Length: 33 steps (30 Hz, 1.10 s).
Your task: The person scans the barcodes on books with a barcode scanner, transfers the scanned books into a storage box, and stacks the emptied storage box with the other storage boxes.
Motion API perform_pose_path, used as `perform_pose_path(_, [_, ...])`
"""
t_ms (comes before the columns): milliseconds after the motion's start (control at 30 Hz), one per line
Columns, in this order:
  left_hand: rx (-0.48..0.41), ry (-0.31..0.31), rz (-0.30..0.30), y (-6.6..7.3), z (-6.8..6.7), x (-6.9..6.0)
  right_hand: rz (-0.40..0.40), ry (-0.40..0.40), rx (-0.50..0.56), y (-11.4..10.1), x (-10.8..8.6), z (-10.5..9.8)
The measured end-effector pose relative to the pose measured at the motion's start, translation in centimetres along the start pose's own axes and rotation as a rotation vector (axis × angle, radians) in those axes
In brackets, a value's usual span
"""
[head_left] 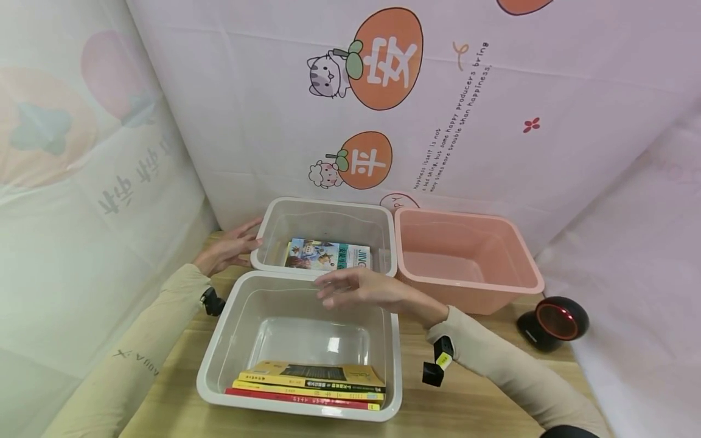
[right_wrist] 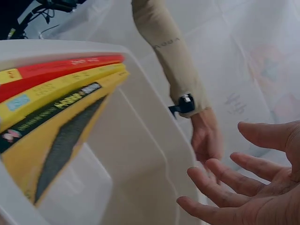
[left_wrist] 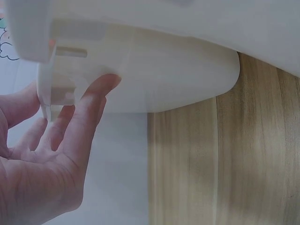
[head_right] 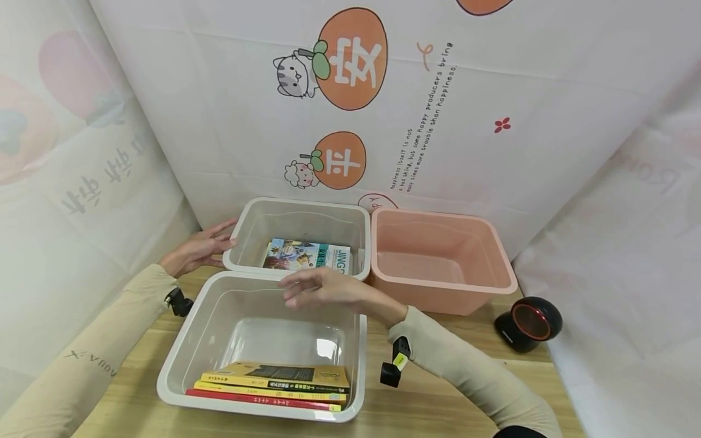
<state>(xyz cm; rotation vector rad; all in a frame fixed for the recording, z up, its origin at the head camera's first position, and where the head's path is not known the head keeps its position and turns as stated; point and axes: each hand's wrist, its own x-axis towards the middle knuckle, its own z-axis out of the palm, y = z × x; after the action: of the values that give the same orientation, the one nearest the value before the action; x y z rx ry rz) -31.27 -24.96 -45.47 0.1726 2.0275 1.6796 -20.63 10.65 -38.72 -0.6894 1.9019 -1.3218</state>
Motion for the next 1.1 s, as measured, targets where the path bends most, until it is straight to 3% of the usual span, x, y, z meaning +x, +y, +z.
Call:
perform_pose_path(233, [-0.015,-0.003,0.000,0.1,0.1,-0.1,-0.013,-0.057,-0.086,1.5,-0.3,1.4])
perform_pose_path(467, [-0.017,-0.010,0.014,0.0,0.0,0.0,-0.043,-0.248,-0.215,2.8,-0.8,2.7])
perform_pose_path(867, [-0.010,-0.011,0.012,0.1,0.2,-0.2,0.068,-0.457,-0.360,3.3,-2.5,4.2])
perform_pose_path(1100, [-0.005,0.007,0.006,-0.2,0.1,-0.2,0.099,-0.495,-0.369,3.5,-2.5,4.1])
